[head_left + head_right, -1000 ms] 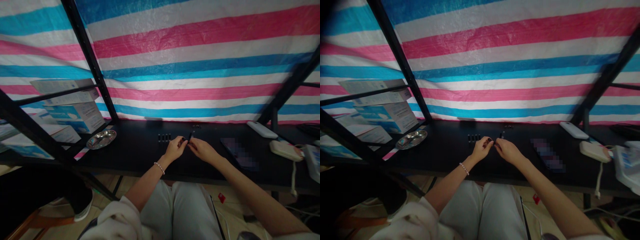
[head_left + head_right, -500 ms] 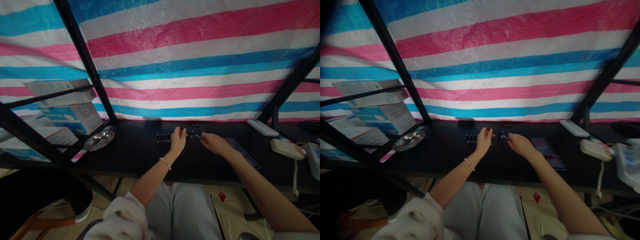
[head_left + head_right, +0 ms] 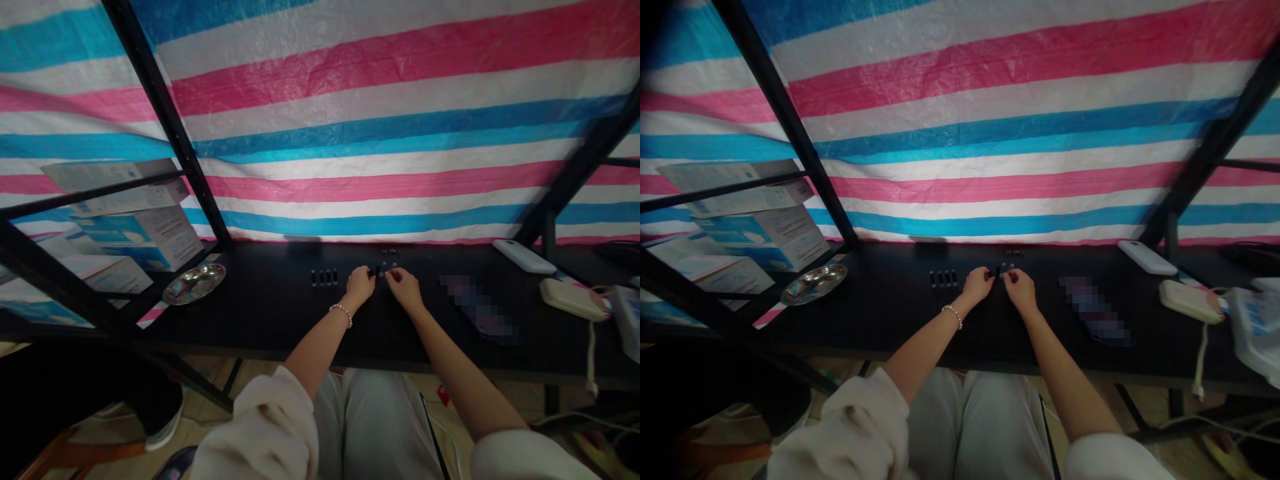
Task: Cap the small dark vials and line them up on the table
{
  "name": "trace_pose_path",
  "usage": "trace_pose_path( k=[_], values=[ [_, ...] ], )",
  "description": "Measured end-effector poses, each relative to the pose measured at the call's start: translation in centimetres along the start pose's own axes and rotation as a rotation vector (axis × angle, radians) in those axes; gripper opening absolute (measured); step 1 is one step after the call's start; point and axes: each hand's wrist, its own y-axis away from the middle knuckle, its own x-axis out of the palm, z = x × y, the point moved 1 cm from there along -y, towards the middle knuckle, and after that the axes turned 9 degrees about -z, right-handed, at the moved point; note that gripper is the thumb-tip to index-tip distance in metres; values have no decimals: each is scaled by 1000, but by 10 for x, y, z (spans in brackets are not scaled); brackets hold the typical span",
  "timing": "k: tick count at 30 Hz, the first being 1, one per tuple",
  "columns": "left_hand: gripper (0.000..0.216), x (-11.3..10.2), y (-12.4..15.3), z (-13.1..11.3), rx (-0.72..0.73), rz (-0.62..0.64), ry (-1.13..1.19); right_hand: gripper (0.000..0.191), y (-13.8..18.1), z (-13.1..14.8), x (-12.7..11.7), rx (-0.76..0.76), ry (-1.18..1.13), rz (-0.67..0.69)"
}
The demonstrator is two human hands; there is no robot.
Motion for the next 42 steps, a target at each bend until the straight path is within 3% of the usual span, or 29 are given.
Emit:
trace_pose_path(
  k=[14,42],
  values=[
    [17,6,-9,-2,27,67,-57,26,1,-3,5,-96,219,161],
    [19,7,-11,0,19,67,-86,27,1,-7,7,-151,369,180]
  ],
)
